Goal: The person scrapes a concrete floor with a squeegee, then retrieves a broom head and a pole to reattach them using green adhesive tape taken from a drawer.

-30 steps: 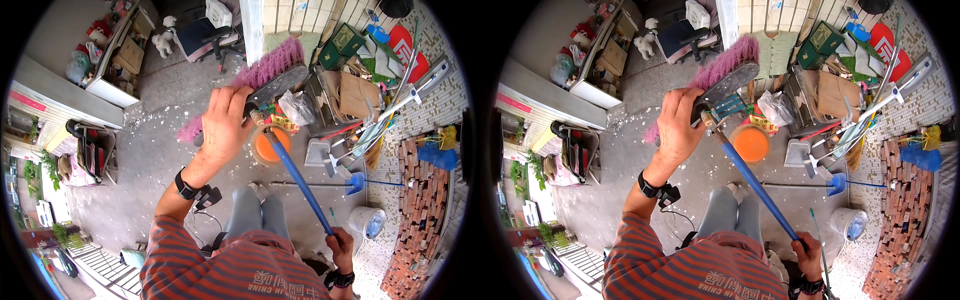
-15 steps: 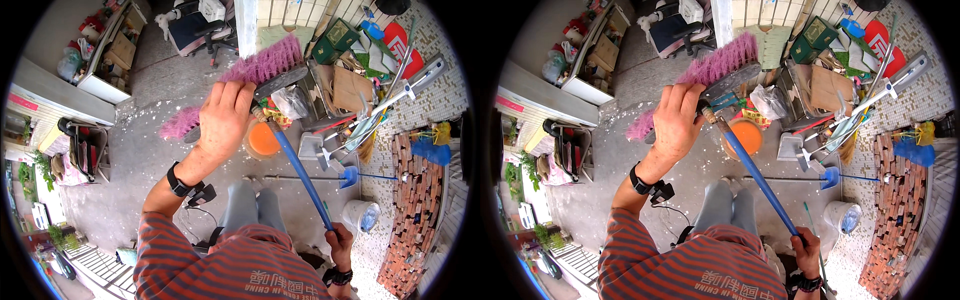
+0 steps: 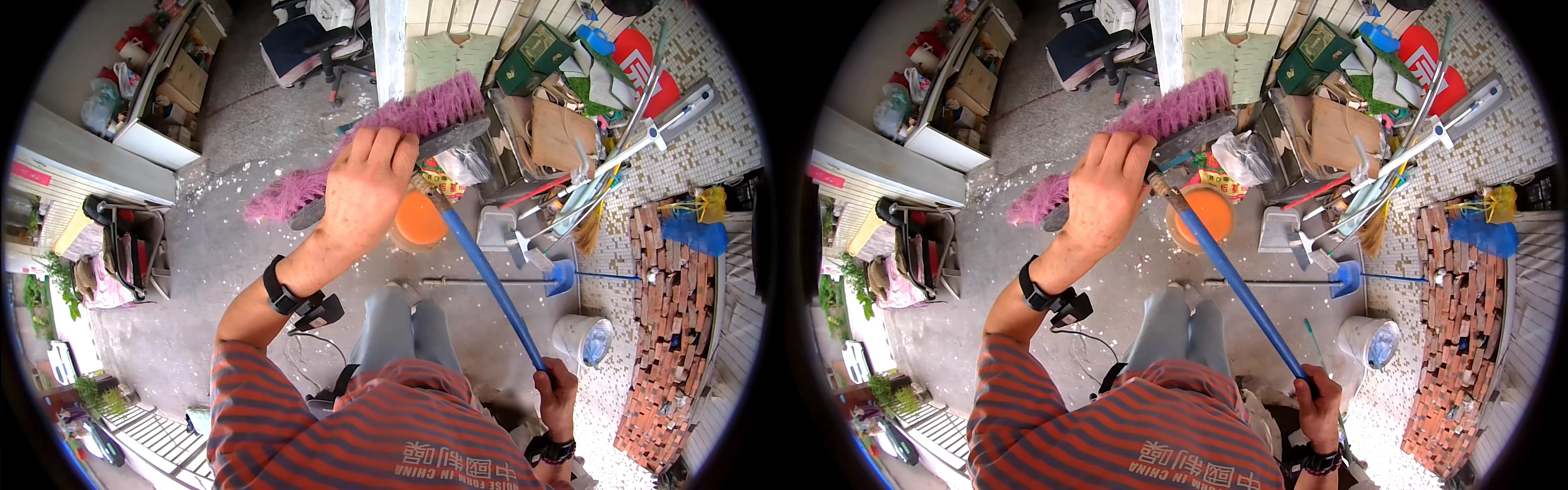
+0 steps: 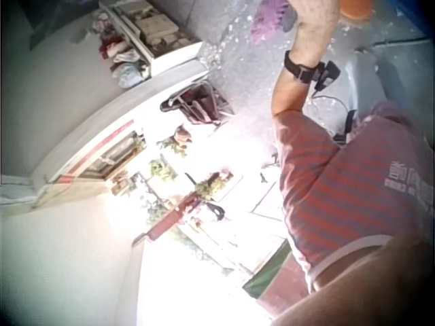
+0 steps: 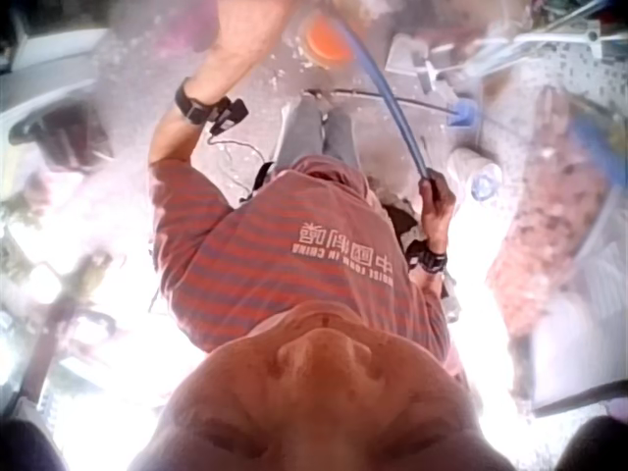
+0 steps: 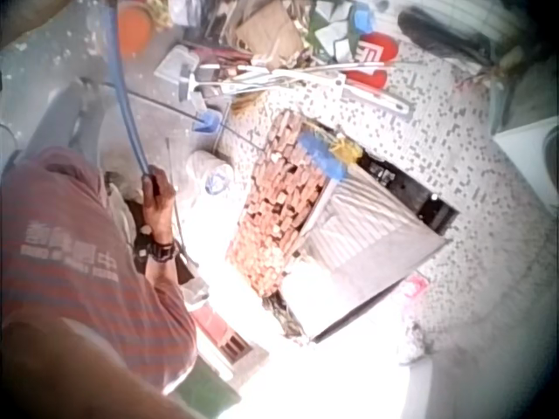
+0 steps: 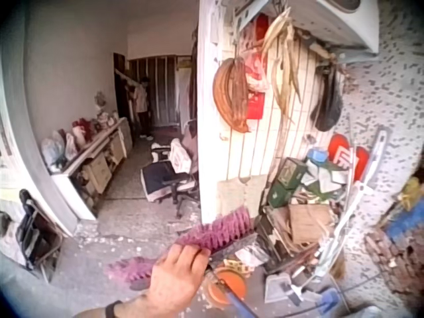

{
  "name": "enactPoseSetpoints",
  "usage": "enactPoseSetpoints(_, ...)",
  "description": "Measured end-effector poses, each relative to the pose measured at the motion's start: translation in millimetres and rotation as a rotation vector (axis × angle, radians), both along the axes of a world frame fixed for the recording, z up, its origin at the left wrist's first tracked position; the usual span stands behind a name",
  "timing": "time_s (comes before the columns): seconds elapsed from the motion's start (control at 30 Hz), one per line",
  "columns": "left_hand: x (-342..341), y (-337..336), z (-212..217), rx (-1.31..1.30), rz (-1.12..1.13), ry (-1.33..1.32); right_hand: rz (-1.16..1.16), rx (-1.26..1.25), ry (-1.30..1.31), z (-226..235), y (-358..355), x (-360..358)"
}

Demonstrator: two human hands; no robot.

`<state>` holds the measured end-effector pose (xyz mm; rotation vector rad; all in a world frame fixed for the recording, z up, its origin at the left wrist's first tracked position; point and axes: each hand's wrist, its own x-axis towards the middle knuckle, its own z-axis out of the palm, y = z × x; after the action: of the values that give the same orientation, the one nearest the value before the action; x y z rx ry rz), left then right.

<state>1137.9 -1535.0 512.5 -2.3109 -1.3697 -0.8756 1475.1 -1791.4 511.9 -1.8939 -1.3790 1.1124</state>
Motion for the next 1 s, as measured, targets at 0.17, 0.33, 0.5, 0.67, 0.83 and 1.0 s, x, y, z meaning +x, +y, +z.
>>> enactPoseSetpoints(0.17, 3, 0, -1, 0.061, -0.018, 0.082, 0.01, 0.021, -0.108, 10, -3, -3)
enactPoseSetpoints(0.33, 6, -3, -6, 0.066, -0.035, 0.096, 0.013, 0.063, -0.242, 17, -5, -5)
enactPoseSetpoints(0.5, 11, -7, -5, 0.075, -0.031, 0.122, 0.012, 0.054, -0.226, 19, -8, -7)
enactPoseSetpoints(0.67, 16, -12, 2, 0.067, -0.085, 0.142, 0.034, -0.034, -0.043, 12, -14, 1)
enactPoseSetpoints(0.83, 12, -13, 3, 0.1, -0.103, 0.14, -0.053, -0.402, 0.571, 12, -11, -4)
enactPoseSetpoints(1.0, 4, -15, 7, 0.096, -0.142, 0.083, -0.037, -0.378, 0.651, -10, -15, -17)
